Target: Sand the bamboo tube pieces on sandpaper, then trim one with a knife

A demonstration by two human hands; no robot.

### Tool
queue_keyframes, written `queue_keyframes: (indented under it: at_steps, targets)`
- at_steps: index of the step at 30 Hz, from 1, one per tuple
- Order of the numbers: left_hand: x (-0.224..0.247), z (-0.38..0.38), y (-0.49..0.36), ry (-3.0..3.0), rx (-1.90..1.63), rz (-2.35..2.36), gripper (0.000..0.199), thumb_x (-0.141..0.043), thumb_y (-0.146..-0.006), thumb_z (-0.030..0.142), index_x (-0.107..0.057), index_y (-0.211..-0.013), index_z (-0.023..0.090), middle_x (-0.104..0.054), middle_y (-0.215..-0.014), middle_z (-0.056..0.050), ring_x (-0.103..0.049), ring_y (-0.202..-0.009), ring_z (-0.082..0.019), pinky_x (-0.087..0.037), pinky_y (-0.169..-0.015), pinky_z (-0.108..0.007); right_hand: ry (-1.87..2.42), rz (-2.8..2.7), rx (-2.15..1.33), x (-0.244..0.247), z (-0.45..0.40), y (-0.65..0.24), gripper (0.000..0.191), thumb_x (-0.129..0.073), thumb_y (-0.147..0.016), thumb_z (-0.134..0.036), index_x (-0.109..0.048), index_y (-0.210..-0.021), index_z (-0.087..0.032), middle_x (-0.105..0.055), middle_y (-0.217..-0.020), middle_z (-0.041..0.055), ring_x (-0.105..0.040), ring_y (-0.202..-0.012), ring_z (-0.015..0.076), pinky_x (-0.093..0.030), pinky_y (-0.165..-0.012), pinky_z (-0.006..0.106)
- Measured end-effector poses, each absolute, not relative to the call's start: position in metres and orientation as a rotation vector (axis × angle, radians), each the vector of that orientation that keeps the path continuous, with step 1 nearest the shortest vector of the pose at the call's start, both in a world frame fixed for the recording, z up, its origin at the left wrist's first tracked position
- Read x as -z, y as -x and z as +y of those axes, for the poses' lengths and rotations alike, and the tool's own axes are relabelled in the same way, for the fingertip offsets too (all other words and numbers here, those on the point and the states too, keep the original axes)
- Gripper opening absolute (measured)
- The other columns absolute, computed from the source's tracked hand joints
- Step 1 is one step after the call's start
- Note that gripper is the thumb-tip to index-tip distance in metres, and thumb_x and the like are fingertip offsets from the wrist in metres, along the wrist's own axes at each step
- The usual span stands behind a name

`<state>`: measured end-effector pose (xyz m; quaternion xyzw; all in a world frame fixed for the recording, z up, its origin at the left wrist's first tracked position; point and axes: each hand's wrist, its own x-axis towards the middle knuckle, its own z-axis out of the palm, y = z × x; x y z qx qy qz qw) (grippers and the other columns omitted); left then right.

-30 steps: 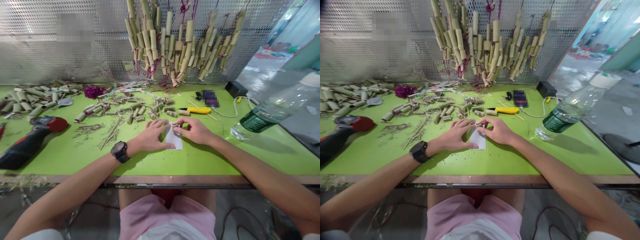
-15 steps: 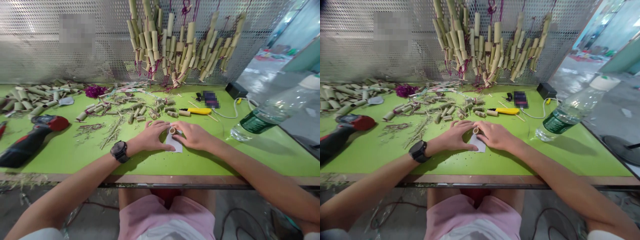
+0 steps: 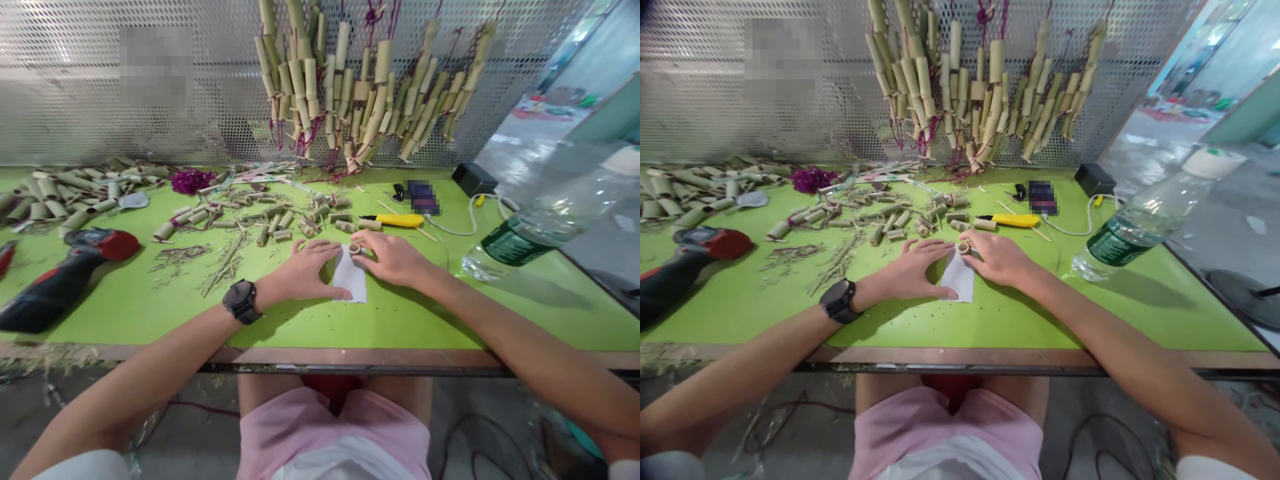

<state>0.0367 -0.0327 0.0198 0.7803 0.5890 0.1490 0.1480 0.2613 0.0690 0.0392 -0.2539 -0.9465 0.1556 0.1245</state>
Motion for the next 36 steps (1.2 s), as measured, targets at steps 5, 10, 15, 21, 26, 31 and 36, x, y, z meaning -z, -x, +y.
queue_keyframes:
  at_steps: [5, 10, 15, 21, 26, 31, 36]
  targets:
    - [-0.026, -0.034, -0.038, -2.253, -0.376, 1.675, 0.106, -0.075, -0.076, 0.087, -0.053, -0.160, 0.026, -0.051, -0.168, -0.015, -0.039, -0.156, -0.047, -0.018, -0.129, -0.069, 0.615, -2.826, -0.449, -0.041, 0.066, -0.262, 0.038, -0.064, -0.103, -0.033, -0.062, -0.139, -0.022, -0.080, -0.126, 0.0132, -0.079, -0.100, 0.0310, -0.061, -0.076, 0.039]
    - [-0.024, -0.034, -0.038, -2.250, -0.347, 1.723, 0.111, -0.074, -0.076, 0.088, -0.052, -0.162, 0.023, -0.050, -0.168, -0.017, -0.039, -0.156, -0.048, -0.017, -0.130, -0.068, 0.817, -2.652, -0.511, -0.038, 0.080, -0.263, 0.038, -0.063, -0.102, -0.034, -0.062, -0.139, -0.021, -0.076, -0.133, 0.0182, -0.078, -0.108, 0.0365, -0.064, -0.080, 0.049]
    - [-0.021, -0.034, -0.040, -2.358, -0.551, 1.721, 0.095, -0.074, -0.081, 0.084, -0.060, -0.150, 0.020, -0.064, -0.153, -0.018, -0.054, -0.143, -0.044, -0.029, -0.125, -0.065, 0.664, -2.227, -1.311, -0.036, 0.074, -0.265, 0.046, -0.068, -0.100, -0.047, -0.056, -0.139, -0.026, -0.076, -0.133, 0.0134, -0.076, -0.114, 0.0314, -0.067, -0.081, 0.046]
    - [-0.023, -0.033, -0.039, -2.381, -1.023, 1.679, 0.045, -0.067, -0.103, 0.057, -0.068, -0.132, 0.024, -0.078, -0.128, -0.011, -0.069, -0.119, -0.031, -0.048, -0.104, -0.051, 0.578, -2.002, -1.769, -0.037, 0.068, -0.264, 0.046, -0.073, -0.099, -0.043, -0.053, -0.137, -0.027, -0.078, -0.125, 0.0089, -0.077, -0.096, 0.0219, -0.067, -0.077, 0.039]
    - [-0.019, -0.031, -0.039, -2.434, -1.170, 1.643, 0.034, -0.069, -0.103, 0.051, -0.072, -0.125, 0.024, -0.081, -0.118, -0.009, -0.072, -0.109, -0.028, -0.051, -0.096, -0.046, 0.571, -1.932, -1.837, -0.036, 0.069, -0.264, 0.046, -0.076, -0.097, -0.044, -0.054, -0.134, -0.027, -0.079, -0.121, 0.0083, -0.077, -0.100, 0.0221, -0.066, -0.081, 0.038]
    - [-0.021, -0.032, -0.039, -2.470, -1.159, 1.620, 0.034, -0.062, -0.108, 0.049, -0.072, -0.128, 0.023, -0.081, -0.117, -0.010, -0.072, -0.107, -0.028, -0.051, -0.091, -0.045, 0.598, -1.990, -1.754, -0.035, 0.070, -0.263, 0.045, -0.076, -0.096, -0.050, -0.057, -0.128, -0.025, -0.079, -0.116, 0.0096, -0.077, -0.099, 0.0241, -0.065, -0.082, 0.042]
    - [-0.023, -0.035, -0.041, -2.390, -0.892, 1.718, 0.062, -0.068, -0.099, 0.064, -0.064, -0.144, 0.022, -0.073, -0.138, -0.014, -0.063, -0.127, -0.035, -0.047, -0.105, -0.053, 0.676, -2.276, -1.067, -0.039, 0.072, -0.264, 0.034, -0.077, -0.091, -0.050, -0.067, -0.109, -0.023, -0.076, -0.111, 0.0111, -0.073, -0.100, 0.0276, -0.060, -0.075, 0.039]
